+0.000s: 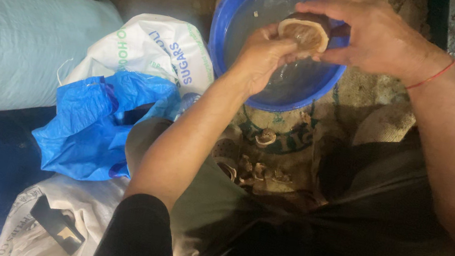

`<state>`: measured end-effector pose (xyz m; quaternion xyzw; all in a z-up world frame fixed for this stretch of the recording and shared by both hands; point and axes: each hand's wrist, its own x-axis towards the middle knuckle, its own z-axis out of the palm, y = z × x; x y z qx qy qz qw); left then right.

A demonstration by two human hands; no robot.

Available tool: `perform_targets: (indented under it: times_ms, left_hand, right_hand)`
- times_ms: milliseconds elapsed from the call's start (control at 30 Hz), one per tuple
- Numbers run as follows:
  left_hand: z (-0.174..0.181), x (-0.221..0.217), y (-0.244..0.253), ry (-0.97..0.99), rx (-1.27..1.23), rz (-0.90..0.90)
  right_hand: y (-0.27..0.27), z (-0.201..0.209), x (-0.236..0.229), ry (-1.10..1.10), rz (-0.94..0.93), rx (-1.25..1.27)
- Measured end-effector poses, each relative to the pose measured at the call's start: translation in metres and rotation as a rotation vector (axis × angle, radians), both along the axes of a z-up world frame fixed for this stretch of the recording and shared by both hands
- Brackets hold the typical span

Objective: The person sits on the floor and washes multiple small bowls by hand in a blue basin filled with water. They scrub the inside and outside of each bowl, rinse it, and place it into a nearby sack.

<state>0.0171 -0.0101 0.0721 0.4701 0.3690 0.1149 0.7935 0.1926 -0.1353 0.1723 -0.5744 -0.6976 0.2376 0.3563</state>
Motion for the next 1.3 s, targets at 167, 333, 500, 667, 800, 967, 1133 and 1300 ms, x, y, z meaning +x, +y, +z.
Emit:
perform_targets:
  times_ms: [167,333,500,667,800,967,1133,1300]
  left_hand:
    - [0.018,0.004,-0.004,0.107,0.11,0.038]
    - [0.03,0.005,-0.011,-0.065,0.508,-0.037]
    - [0.029,0.001,-0.012,-0.008,0.453,-0.029]
    - [0.022,0.0,-0.008,0.089,0.655,-0.104]
    - [0.019,0.0,-0.013,-0.12,0.81,-0.035]
    - [0.021,0.001,-0.011,0.028,0.699,-0.017]
    - [0.023,0.001,-0.013,-0.123,0.648,-0.03]
    - [0.021,0.003,-0.012,-0.056,0.65,-0.028]
  right_hand:
    - [-0.001,-0.003,0.002,0.097,-0.066,-0.138]
    - [0.002,-0.009,0.005,0.172,-0.145,-0.134]
    - [0.003,-0.011,0.007,0.149,-0.185,-0.335]
    - [0.001,-0.012,0.011,0.319,-0.127,-0.35]
    - [0.002,-0.013,0.011,0.387,-0.125,-0.35]
    - [0.001,-0.012,0.011,0.475,-0.119,-0.39]
    - [0.003,-0.012,0.012,0.61,-0.129,-0.448]
    - [0.005,-0.012,0.009,0.535,-0.221,-0.594]
